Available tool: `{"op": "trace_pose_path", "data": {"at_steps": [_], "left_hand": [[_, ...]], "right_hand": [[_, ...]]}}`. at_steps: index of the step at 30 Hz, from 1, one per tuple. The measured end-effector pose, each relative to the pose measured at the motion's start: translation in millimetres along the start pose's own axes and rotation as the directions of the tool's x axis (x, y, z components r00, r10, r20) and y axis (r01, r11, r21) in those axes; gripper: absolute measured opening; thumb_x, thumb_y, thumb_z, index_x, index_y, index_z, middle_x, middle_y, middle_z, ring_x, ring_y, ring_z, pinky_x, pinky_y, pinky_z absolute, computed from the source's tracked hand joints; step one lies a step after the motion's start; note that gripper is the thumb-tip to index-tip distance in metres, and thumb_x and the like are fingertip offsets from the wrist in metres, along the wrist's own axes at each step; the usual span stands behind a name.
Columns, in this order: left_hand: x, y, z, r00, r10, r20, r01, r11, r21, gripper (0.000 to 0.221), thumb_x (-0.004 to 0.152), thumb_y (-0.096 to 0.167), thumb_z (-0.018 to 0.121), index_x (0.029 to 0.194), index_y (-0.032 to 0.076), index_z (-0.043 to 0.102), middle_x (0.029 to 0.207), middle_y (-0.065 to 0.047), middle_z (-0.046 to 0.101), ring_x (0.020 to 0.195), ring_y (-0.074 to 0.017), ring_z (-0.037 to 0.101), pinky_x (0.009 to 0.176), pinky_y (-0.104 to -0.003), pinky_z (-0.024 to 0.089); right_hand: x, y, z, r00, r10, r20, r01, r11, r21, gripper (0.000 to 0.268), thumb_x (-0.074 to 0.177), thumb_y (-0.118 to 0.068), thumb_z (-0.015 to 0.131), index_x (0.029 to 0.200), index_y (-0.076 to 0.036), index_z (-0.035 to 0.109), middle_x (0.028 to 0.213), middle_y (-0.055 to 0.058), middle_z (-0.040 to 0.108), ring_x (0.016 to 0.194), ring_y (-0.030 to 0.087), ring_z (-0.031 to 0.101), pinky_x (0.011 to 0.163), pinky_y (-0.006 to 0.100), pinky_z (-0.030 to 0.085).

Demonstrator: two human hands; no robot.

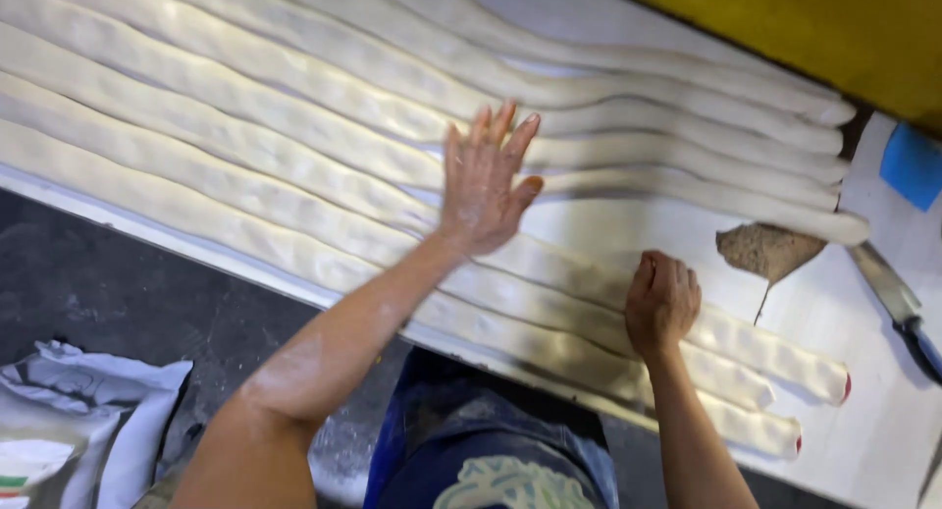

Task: Pressing and smoothing long strips of dough on a table and cutting them into sections using a scraper.

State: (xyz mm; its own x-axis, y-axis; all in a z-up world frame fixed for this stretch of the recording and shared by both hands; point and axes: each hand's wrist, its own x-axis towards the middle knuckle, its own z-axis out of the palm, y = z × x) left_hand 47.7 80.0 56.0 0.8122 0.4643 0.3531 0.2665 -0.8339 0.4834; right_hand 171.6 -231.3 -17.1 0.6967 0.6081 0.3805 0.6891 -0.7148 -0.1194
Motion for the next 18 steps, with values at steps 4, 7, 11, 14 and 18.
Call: {"op": "trace_pose_path", "data": {"at_steps": [4, 7, 11, 14, 18], "left_hand": [[-15.6, -49.9, 12.5, 0.993, 0.077, 0.089, -0.086, 0.991, 0.103, 0.074, 0.102, 0.067, 0.045, 0.162, 0.025, 0.034, 0.165, -0.026, 0.028, 0.152, -0.0510, 0.026, 0.117, -0.073, 0.020], [-8.0, -61.1, 4.4, 0.991, 0.081, 0.103, -0.087, 0.995, 0.053, 0.078, 0.100, 0.072, 0.039, 0.163, 0.028, 0.030, 0.162, -0.025, 0.035, 0.150, -0.0488, 0.033, 0.117, -0.071, 0.022], [-20.5, -88.1, -22.6, 0.999, -0.028, 0.023, 0.029, 0.999, -0.041, 0.069, 0.105, 0.060, 0.048, 0.158, 0.016, 0.043, 0.156, -0.029, 0.041, 0.143, -0.0556, 0.036, 0.109, -0.074, 0.025], [-22.3, -103.1, -30.1, 0.998, 0.056, 0.042, -0.062, 0.985, 0.161, 0.066, 0.103, 0.061, 0.048, 0.154, 0.019, 0.050, 0.157, -0.026, 0.042, 0.145, -0.0536, 0.033, 0.110, -0.076, 0.020], [-16.0, -131.5, 3.1, 0.999, -0.036, 0.002, 0.035, 0.986, 0.162, 0.060, 0.106, 0.052, 0.052, 0.150, 0.012, 0.055, 0.150, -0.017, 0.054, 0.140, -0.0422, 0.046, 0.110, -0.065, 0.035]], "right_hand": [[-4.4, 4.7, 7.1, 0.998, -0.018, -0.063, 0.017, 1.000, -0.024, 0.013, 0.103, -0.026, 0.066, 0.107, -0.016, 0.073, 0.087, 0.010, 0.065, 0.083, 0.036, 0.066, 0.073, 0.047, 0.051], [4.9, 5.2, 13.6, 0.997, -0.039, -0.067, 0.040, 0.999, 0.020, 0.012, 0.104, -0.025, 0.065, 0.109, -0.018, 0.072, 0.089, 0.011, 0.065, 0.084, 0.037, 0.066, 0.075, 0.048, 0.052], [-3.3, 4.3, 4.1, 0.999, 0.037, 0.005, -0.037, 0.999, 0.035, 0.010, 0.101, -0.018, 0.068, 0.108, -0.016, 0.074, 0.090, 0.009, 0.070, 0.086, 0.036, 0.068, 0.078, 0.046, 0.053], [12.4, -10.1, -10.2, 0.969, 0.209, 0.129, -0.224, 0.968, 0.115, 0.010, 0.099, -0.018, 0.068, 0.107, -0.019, 0.073, 0.090, 0.012, 0.070, 0.090, 0.039, 0.067, 0.081, 0.049, 0.052], [60.4, -5.7, -10.7, 1.000, -0.023, 0.020, 0.016, 0.956, 0.293, 0.027, 0.090, -0.009, 0.077, 0.116, -0.008, 0.072, 0.104, 0.016, 0.070, 0.105, 0.040, 0.065, 0.096, 0.050, 0.047]]}}
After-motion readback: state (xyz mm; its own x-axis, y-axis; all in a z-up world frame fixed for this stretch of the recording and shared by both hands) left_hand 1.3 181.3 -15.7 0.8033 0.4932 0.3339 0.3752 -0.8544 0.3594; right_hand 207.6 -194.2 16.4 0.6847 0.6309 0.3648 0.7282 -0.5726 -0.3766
